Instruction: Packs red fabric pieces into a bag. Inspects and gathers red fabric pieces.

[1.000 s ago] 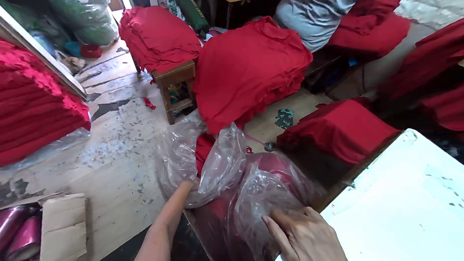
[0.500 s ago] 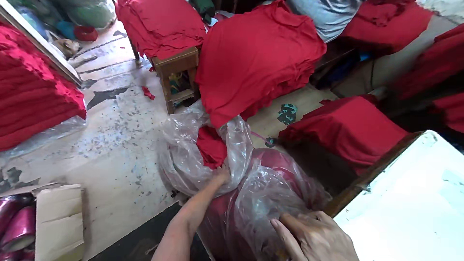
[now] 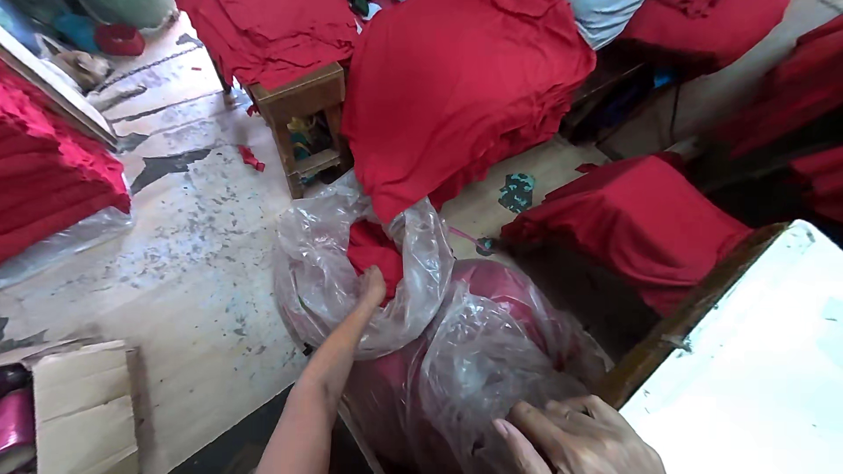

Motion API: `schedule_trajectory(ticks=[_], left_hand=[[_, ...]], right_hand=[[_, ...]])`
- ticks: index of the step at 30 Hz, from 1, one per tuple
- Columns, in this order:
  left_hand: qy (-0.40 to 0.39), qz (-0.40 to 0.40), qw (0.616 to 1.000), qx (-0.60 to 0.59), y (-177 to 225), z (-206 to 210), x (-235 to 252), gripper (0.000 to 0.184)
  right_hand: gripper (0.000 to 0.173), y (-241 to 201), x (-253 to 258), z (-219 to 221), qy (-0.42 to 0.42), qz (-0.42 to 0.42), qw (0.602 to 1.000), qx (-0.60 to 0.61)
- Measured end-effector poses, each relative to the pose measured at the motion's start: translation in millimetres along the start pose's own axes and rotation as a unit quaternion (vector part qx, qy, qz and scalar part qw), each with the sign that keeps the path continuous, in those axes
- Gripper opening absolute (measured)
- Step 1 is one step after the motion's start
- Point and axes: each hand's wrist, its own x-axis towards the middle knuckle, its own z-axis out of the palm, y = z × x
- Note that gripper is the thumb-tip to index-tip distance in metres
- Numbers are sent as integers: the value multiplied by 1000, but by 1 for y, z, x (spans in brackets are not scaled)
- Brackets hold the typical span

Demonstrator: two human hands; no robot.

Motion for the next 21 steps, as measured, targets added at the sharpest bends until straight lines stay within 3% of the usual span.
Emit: schedule_trajectory(ticks=[3,5,10,12,14,17,19,21], left_hand=[[-75,-39,977,197,-20,0,7,47],[-75,-80,963,246,-39,10,0,54],[-46,-211,967,135,-87,4,-7,61],[-83,-204,956,196,-99,1,-2,64],[-84,-181,953,229,-98,-6,-2,47],[-34,-69,968,237,-95,-5,-2,33],[-1,7,980,201,-93,3,11,36],[48,18,994,99,-77,7,25,42]], right_hand=[[57,1,1,0,-2,-1,1000,5],[57,1,2,0,-4,0,1000,11],[59,2,4,-1,-19,-6,1000,15],[59,2,4,-2,-20,-5,1000,18],[58,2,5,-2,-19,-5,1000,20],[58,1,7,-3,-26,-5,999,20],[58,2,8,-5,-34,-3,999,22],[60,2,9,-5,-36,-3,999,17]])
